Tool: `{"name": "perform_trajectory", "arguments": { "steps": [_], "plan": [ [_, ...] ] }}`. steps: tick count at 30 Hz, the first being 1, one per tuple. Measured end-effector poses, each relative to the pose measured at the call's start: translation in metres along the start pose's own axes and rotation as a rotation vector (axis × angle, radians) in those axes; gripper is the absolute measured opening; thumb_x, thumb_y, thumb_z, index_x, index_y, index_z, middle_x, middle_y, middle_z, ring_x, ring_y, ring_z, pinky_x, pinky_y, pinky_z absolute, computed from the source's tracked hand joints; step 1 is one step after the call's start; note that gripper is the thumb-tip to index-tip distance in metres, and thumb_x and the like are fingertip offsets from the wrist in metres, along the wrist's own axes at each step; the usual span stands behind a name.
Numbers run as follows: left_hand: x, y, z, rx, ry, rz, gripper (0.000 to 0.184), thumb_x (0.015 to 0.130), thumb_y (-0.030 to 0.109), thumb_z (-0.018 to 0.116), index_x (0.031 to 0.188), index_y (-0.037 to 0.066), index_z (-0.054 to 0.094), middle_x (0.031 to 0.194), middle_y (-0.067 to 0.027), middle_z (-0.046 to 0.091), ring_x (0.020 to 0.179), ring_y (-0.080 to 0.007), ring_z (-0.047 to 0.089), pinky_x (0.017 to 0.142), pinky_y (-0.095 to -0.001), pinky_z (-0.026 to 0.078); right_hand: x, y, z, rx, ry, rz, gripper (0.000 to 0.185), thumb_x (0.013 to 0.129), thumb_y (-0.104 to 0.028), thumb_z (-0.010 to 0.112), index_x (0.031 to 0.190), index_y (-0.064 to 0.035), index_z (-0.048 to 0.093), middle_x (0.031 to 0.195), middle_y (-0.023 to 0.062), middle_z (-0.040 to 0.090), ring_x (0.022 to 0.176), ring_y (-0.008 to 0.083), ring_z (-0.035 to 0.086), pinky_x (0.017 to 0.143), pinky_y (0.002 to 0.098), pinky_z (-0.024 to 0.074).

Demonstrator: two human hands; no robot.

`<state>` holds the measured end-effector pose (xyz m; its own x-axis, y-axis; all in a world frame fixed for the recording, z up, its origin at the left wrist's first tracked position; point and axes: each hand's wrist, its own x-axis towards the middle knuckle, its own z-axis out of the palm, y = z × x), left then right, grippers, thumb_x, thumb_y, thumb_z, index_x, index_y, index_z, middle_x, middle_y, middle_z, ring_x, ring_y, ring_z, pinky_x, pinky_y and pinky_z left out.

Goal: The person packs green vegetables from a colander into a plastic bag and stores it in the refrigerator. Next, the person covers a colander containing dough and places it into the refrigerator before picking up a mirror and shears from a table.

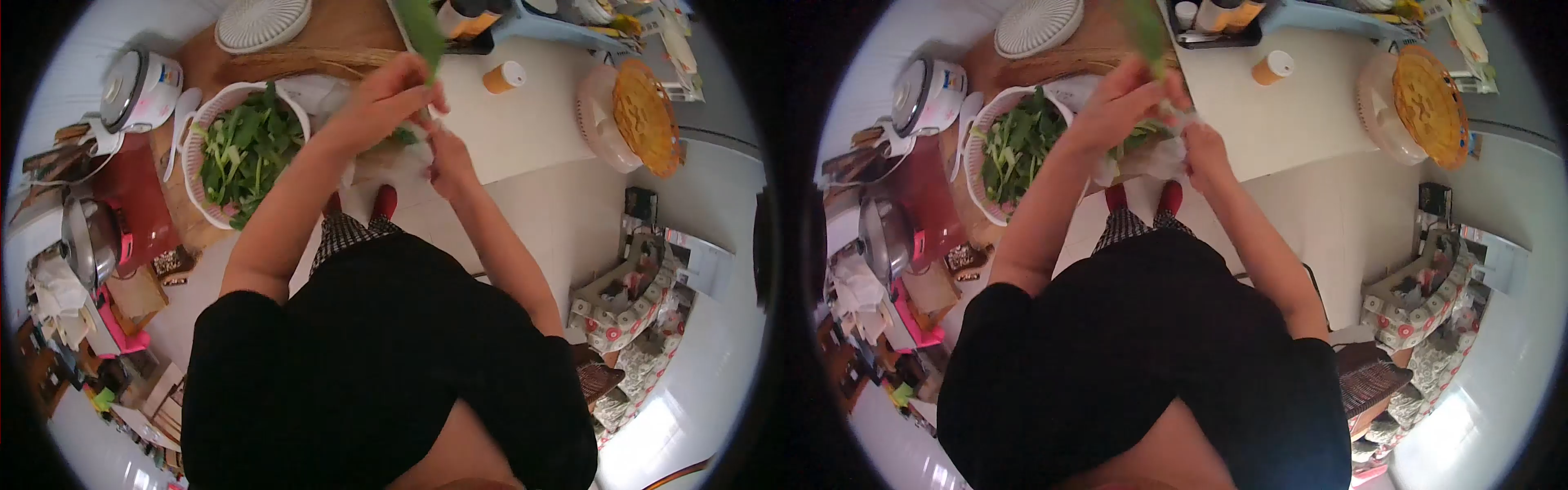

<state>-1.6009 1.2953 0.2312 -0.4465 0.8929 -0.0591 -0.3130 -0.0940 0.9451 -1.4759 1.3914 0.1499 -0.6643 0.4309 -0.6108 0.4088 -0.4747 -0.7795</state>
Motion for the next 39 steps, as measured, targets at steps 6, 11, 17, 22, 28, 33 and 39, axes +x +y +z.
{"name": "perform_trajectory", "arguments": {
  "steps": [6, 11, 17, 22, 28, 33, 39],
  "plan": [
    [-0.055, -0.056, -0.049, 0.961, 0.064, 0.115, 0.012, 0.076, 0.003, 0.048, 0.087, 0.003, 0.053, 0.084, -0.0098, 0.058, 0.081, -0.0236, 0.058, 0.068, -0.0355, 0.048, -0.008, -0.055, 0.017, 0.050, 0.028, 0.184, 0.034, 0.085, -0.045, 0.049, 0.096, -0.0127, 0.054, 0.079, 0.0003, 0.051, 0.064, 0.0122, 0.048, 0.053, 0.0286, 0.0404],
    [-0.052, -0.085, -0.071, 1.565, 0.478, -0.057, 0.013, 0.072, 0.008, 0.049, 0.081, 0.004, 0.058, 0.085, -0.0136, 0.058, 0.081, -0.0303, 0.057, 0.064, -0.0393, 0.048, -0.020, -0.073, 0.008, 0.062, -0.284, 0.016, 0.026, 0.079, -0.020, 0.057, 0.101, -0.0089, 0.050, 0.080, 0.0006, 0.052, 0.072, 0.0104, 0.052, 0.058, 0.0266, 0.0461],
    [-0.123, -0.022, -0.056, 1.268, 0.439, 0.320, 0.026, 0.064, 0.016, 0.061, 0.088, 0.007, 0.056, 0.095, -0.0136, 0.054, 0.089, -0.0311, 0.053, 0.074, -0.0407, 0.044, -0.013, -0.073, -0.004, -0.131, -0.328, -0.089, 0.030, 0.075, 0.001, 0.047, 0.106, -0.0023, 0.048, 0.093, 0.0044, 0.052, 0.083, 0.0129, 0.051, 0.073, 0.0253, 0.0430],
    [-0.211, -0.033, -0.115, 1.533, 0.700, -0.362, 0.095, 0.048, 0.041, 0.078, 0.130, 0.018, 0.034, 0.136, -0.0190, 0.024, 0.124, -0.0385, 0.024, 0.094, -0.0546, 0.025, -0.011, -0.076, -0.022, -0.354, -0.319, -0.116, 0.032, 0.076, 0.005, 0.043, 0.107, -0.0008, 0.050, 0.097, 0.0055, 0.052, 0.083, 0.0135, 0.050, 0.076, 0.0240, 0.0403],
    [-0.207, -0.044, -0.159, 1.590, 0.635, -0.522, 0.115, 0.042, 0.039, 0.082, 0.137, 0.021, 0.019, 0.141, -0.0199, 0.013, 0.128, -0.0415, 0.016, 0.097, -0.0595, 0.020, -0.019, -0.078, -0.039, -1.165, -0.266, -0.527, 0.030, 0.081, 0.003, 0.039, 0.108, 0.0006, 0.050, 0.087, 0.0022, 0.054, 0.075, 0.0119, 0.051, 0.071, 0.0232, 0.0412],
    [-0.191, -0.036, -0.186, 1.338, 0.772, -0.674, 0.121, 0.043, 0.032, 0.082, 0.139, 0.021, 0.008, 0.139, -0.0271, 0.010, 0.124, -0.0420, 0.027, 0.090, -0.0553, 0.033, -0.051, -0.100, -0.008, -0.022, -0.214, 0.079, 0.019, 0.086, -0.005, 0.045, 0.104, -0.0004, 0.051, 0.077, 0.0022, 0.053, 0.068, 0.0143, 0.054, 0.072, 0.0305, 0.0493],
    [-0.187, -0.043, -0.204, 1.085, 0.857, -0.645, 0.105, 0.057, 0.018, 0.072, 0.138, 0.018, 0.006, 0.121, -0.0287, 0.039, 0.104, -0.0367, 0.049, 0.080, -0.0423, 0.044, -0.051, -0.090, 0.024, 0.321, 0.015, 0.196, 0.010, 0.084, -0.012, 0.056, 0.089, -0.0043, 0.051, 0.076, 0.0027, 0.055, 0.065, 0.0139, 0.054, 0.067, 0.0318, 0.0512]
  ]
}}
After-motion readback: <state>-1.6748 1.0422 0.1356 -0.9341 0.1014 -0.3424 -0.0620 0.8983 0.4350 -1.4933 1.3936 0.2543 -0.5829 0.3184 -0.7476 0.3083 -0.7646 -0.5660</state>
